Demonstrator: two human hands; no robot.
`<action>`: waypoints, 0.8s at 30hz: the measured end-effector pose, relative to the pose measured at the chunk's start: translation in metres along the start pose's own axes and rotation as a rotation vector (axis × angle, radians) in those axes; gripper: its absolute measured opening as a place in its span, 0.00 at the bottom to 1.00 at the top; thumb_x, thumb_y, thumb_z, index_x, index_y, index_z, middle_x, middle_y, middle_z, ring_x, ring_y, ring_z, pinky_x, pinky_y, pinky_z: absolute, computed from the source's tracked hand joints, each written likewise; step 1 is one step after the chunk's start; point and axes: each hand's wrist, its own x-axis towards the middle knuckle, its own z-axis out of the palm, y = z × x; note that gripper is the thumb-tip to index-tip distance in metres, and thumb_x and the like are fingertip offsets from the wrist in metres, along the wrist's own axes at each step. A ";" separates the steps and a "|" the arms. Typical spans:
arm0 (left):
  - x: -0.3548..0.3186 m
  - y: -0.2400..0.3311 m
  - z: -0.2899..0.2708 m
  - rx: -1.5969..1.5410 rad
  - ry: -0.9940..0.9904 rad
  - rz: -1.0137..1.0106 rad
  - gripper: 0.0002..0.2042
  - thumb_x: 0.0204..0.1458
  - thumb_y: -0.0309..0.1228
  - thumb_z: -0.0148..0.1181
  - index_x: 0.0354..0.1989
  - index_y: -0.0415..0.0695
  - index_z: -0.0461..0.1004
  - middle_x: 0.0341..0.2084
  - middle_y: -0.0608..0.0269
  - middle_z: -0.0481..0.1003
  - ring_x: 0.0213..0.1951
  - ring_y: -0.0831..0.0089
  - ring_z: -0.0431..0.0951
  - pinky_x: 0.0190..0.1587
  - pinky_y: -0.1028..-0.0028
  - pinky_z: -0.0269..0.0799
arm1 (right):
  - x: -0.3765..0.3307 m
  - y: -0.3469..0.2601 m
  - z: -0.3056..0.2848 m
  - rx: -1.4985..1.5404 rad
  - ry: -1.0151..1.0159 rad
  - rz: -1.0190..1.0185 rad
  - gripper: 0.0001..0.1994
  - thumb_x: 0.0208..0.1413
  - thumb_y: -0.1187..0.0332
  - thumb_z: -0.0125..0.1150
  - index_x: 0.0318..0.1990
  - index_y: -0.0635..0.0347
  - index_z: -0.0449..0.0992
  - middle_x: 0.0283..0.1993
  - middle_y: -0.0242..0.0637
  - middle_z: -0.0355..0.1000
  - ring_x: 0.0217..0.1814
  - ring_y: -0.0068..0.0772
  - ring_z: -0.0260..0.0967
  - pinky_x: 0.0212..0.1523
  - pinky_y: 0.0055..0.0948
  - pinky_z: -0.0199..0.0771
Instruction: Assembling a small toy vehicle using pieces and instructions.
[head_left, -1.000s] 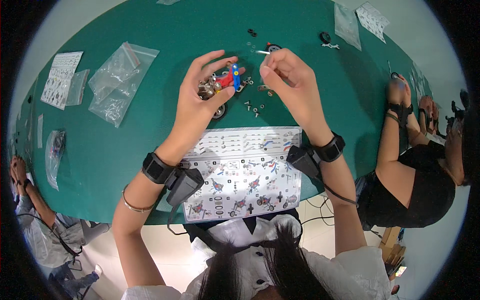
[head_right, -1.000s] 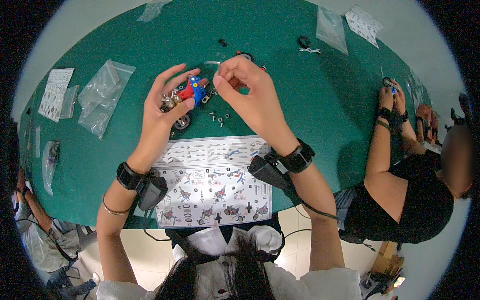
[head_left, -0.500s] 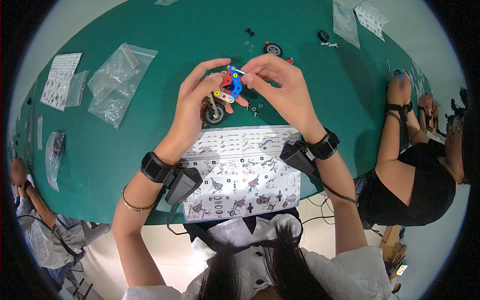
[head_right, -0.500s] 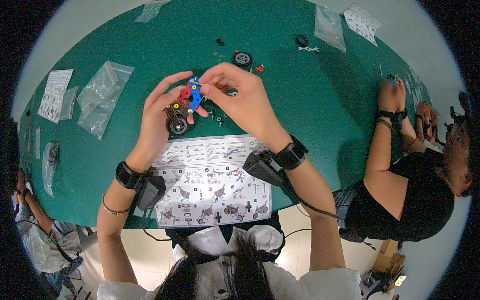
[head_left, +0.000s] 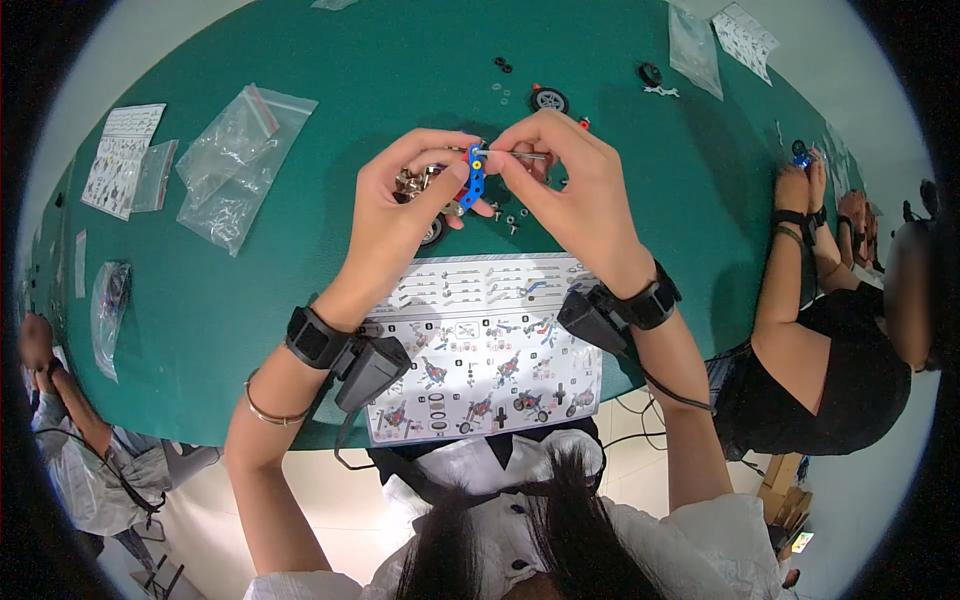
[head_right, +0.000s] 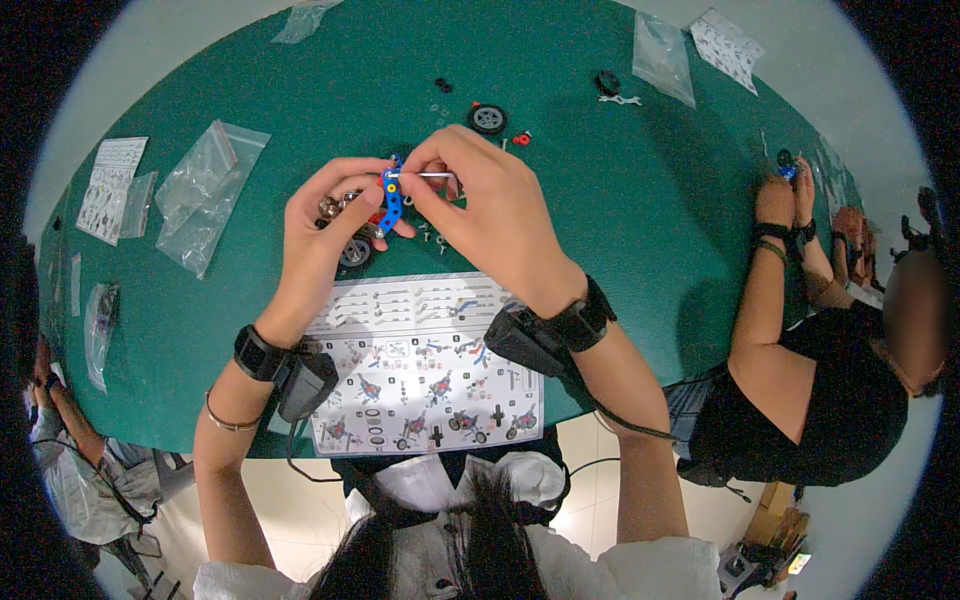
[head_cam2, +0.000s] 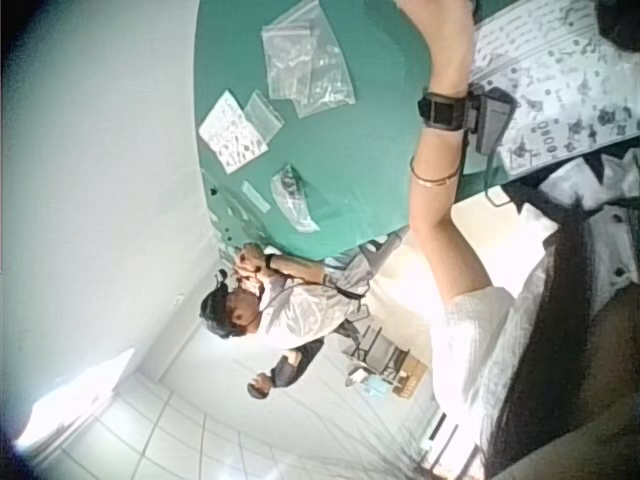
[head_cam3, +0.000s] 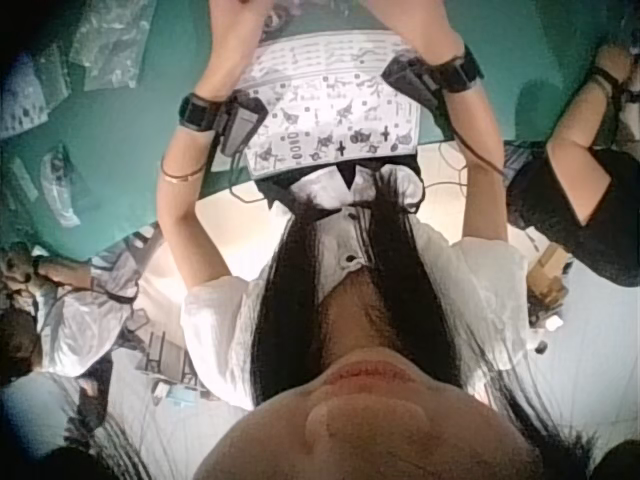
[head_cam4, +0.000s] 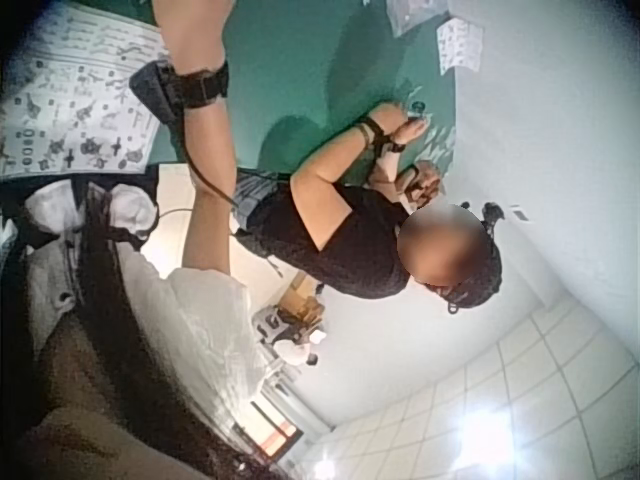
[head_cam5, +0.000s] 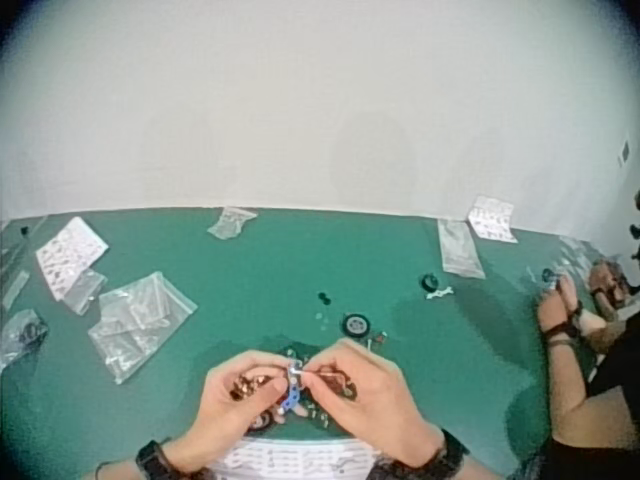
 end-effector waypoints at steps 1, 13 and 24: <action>0.000 -0.001 0.000 0.000 0.000 -0.001 0.15 0.61 0.34 0.56 0.51 0.38 0.72 0.37 0.59 0.80 0.33 0.72 0.83 0.28 0.82 0.72 | 0.000 0.001 0.000 -0.013 -0.004 -0.015 0.05 0.53 0.72 0.64 0.34 0.61 0.75 0.31 0.35 0.71 0.29 0.30 0.70 0.31 0.27 0.71; -0.004 -0.003 0.010 0.173 0.195 0.120 0.09 0.56 0.22 0.59 0.46 0.36 0.75 0.36 0.59 0.80 0.31 0.77 0.82 0.27 0.81 0.73 | 0.000 0.001 0.020 -0.329 0.095 -0.232 0.07 0.48 0.74 0.64 0.32 0.58 0.70 0.30 0.36 0.68 0.32 0.40 0.70 0.32 0.34 0.72; -0.002 -0.009 0.007 0.464 0.240 0.366 0.08 0.52 0.20 0.61 0.41 0.38 0.78 0.30 0.57 0.81 0.30 0.77 0.81 0.32 0.77 0.75 | -0.008 0.007 0.028 0.327 0.037 0.241 0.06 0.55 0.72 0.65 0.32 0.65 0.75 0.28 0.34 0.76 0.29 0.18 0.72 0.31 0.20 0.70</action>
